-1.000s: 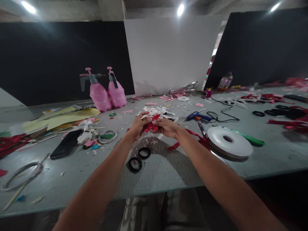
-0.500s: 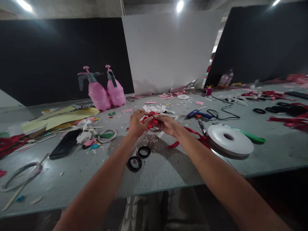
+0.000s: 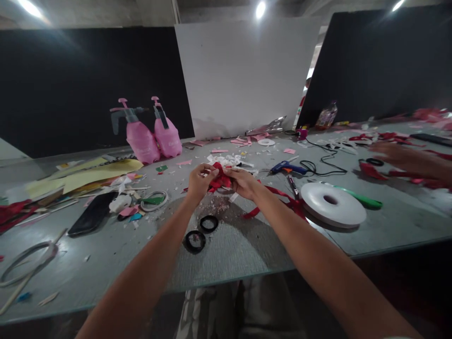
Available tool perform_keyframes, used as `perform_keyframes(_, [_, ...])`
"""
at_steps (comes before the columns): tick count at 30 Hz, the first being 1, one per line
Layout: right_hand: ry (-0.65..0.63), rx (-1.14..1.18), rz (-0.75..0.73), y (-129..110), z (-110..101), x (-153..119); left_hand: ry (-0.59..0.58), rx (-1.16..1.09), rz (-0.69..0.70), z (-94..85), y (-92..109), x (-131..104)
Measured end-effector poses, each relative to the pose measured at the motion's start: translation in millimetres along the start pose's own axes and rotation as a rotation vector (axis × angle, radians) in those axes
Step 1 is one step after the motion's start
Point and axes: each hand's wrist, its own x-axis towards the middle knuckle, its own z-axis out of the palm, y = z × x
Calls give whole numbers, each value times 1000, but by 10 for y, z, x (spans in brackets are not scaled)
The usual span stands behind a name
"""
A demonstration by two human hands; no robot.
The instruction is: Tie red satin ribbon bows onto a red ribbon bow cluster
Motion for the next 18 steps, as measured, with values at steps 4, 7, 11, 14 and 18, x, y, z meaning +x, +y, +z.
perform_keyframes(4, [77,44,-57,-13,-1,14,-17,-390,-234,28,1,1])
perform_keyframes(7, [155,46,-106,-15,-29,33,71,-452,-286,29,6,18])
perform_keyframes(11, [222,-78,-127,-14,-56,51,216,-389,-282,-2,-11,53])
perform_keyframes(14, [239,-247,-170,-21,-28,39,258,-360,-241,-20,-34,65])
perform_keyframes(18, [126,-478,-155,7,41,9,185,-350,-238,8,-39,43])
